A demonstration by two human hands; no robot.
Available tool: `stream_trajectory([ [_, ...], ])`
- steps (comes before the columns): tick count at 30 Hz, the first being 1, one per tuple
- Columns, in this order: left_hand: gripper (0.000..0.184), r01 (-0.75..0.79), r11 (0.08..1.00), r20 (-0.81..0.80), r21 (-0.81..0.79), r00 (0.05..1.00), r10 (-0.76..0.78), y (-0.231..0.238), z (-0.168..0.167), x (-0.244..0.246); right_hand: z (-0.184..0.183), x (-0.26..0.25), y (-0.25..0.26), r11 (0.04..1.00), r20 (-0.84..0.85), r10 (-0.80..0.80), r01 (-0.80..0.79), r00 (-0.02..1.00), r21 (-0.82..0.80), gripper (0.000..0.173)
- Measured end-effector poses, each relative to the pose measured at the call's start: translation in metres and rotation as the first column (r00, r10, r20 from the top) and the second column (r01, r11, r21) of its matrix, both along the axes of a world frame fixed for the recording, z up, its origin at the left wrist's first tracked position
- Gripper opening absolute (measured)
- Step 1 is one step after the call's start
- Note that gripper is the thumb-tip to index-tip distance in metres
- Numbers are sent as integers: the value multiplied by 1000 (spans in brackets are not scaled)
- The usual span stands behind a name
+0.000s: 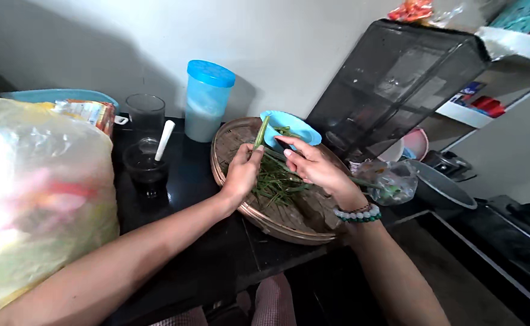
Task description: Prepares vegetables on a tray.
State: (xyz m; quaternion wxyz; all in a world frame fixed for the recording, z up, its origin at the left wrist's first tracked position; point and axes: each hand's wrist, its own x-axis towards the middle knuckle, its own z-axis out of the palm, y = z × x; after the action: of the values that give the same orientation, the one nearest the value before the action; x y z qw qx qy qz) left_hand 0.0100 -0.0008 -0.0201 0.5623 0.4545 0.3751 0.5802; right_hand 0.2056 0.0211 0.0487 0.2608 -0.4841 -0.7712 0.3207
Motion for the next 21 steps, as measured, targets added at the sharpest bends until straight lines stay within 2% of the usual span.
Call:
stream_trajectory([
  [3, 24, 35, 999, -16, -8, 999, -35, 1, 0, -1, -1, 7, -3, 998, 95, 17, -23, 995, 64, 26],
  [6, 26, 47, 999, -68, 13, 997, -46, 2, -1, -1, -6, 10, -8, 933, 241, -117, 23, 963, 359, 32],
  [8, 26, 53, 998, -168, 29, 985, -48, 1, -1, -1, -6, 7, -17, 887, 203, -195, 85, 960, 454, 24],
  [9, 27, 59, 998, -217, 31, 975, -51, 0, 0, -1, -5, 4, -21, 885, 157, -185, 95, 970, 455, 24],
  [11, 30, 71, 997, -284, 41, 957, -57, -1, 0, -1, -4, -1, -25, 890, 106, -137, 76, 985, 449, 44],
  [15, 30, 97, 992, -367, 80, 928, -61, -1, 0, 0, -13, -15, -12, 863, 157, -97, 4, 983, 506, 49],
  [21, 28, 137, 986, -384, 91, 919, -92, -2, 0, 0, -25, -21, -2, 913, 143, -81, 16, 986, 407, 56],
])
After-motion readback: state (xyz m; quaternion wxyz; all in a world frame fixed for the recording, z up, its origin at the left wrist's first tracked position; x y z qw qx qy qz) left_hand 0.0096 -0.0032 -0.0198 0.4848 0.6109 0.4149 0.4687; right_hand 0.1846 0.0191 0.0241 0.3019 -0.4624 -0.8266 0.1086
